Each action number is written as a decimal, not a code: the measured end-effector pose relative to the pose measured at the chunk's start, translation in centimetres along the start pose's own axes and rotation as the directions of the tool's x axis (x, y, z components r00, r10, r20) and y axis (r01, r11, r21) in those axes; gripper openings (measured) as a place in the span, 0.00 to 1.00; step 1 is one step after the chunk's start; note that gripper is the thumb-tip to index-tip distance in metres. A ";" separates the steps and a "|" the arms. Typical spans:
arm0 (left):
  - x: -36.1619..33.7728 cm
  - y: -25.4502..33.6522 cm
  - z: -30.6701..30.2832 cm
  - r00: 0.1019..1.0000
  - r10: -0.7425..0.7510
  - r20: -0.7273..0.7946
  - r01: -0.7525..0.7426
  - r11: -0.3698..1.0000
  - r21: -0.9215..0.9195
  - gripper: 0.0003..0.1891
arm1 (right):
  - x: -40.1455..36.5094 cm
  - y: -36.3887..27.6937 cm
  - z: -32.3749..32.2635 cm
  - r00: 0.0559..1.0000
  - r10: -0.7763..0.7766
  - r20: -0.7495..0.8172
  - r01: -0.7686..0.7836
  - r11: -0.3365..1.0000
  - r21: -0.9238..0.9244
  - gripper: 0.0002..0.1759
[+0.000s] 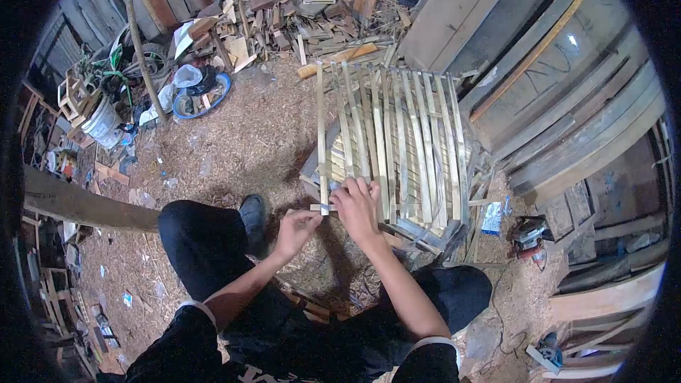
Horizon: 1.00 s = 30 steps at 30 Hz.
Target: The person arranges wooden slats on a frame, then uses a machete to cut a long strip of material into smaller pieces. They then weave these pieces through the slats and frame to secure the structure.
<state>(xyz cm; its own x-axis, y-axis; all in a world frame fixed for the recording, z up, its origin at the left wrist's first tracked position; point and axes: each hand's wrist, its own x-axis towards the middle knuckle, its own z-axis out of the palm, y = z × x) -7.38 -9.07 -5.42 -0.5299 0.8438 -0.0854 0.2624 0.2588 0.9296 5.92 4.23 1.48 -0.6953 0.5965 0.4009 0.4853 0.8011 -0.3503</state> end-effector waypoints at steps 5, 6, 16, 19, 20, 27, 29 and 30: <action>1.9 -1.6 0.5 0.942 0.319 -0.106 -0.301 0.941 0.157 0.08 | 0.3 0.0 0.1 0.999 -0.003 0.040 0.002 1.000 0.012 0.02; 2.1 -1.8 0.5 0.951 0.303 -0.063 -0.292 0.946 0.142 0.07 | 0.3 0.0 0.1 1.000 -0.009 0.026 0.008 1.000 0.022 0.02; 1.9 0.1 1.3 0.970 -0.085 0.227 0.208 0.772 -0.601 0.11 | 0.2 0.0 -0.8 0.994 0.067 0.085 -0.073 0.995 0.072 0.03; 2.0 0.2 0.7 0.953 -0.105 0.283 0.263 0.751 -0.606 0.11 | -0.1 0.0 -1.3 0.997 0.027 0.065 -0.029 0.999 0.020 0.04; 2.1 0.0 0.3 0.928 -0.107 0.356 0.330 0.674 -0.660 0.12 | -0.2 0.0 -1.4 0.995 0.048 0.083 -0.050 0.998 0.025 0.04; 2.4 1.4 0.3 0.862 -0.207 0.463 0.487 0.595 -0.639 0.16 | -0.7 -0.3 -1.1 0.994 0.091 0.067 -0.094 0.995 0.032 0.04; 2.1 2.0 0.2 0.856 -0.220 0.468 0.504 0.561 -0.657 0.16 | -0.7 -0.5 -1.6 0.994 0.087 0.063 -0.088 0.996 0.015 0.05; 2.0 2.4 0.2 0.850 -0.234 0.473 0.520 0.525 -0.674 0.17 | -0.7 -0.5 -1.8 0.995 0.082 0.061 -0.082 0.997 -0.003 0.06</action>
<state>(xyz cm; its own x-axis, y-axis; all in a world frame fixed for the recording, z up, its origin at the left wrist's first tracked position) -7.65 -6.71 -3.43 -0.1299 0.8788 -0.4592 -0.6809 0.2576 0.6856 7.13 3.56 2.95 -0.6844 0.6560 0.3184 0.5420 0.7497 -0.3796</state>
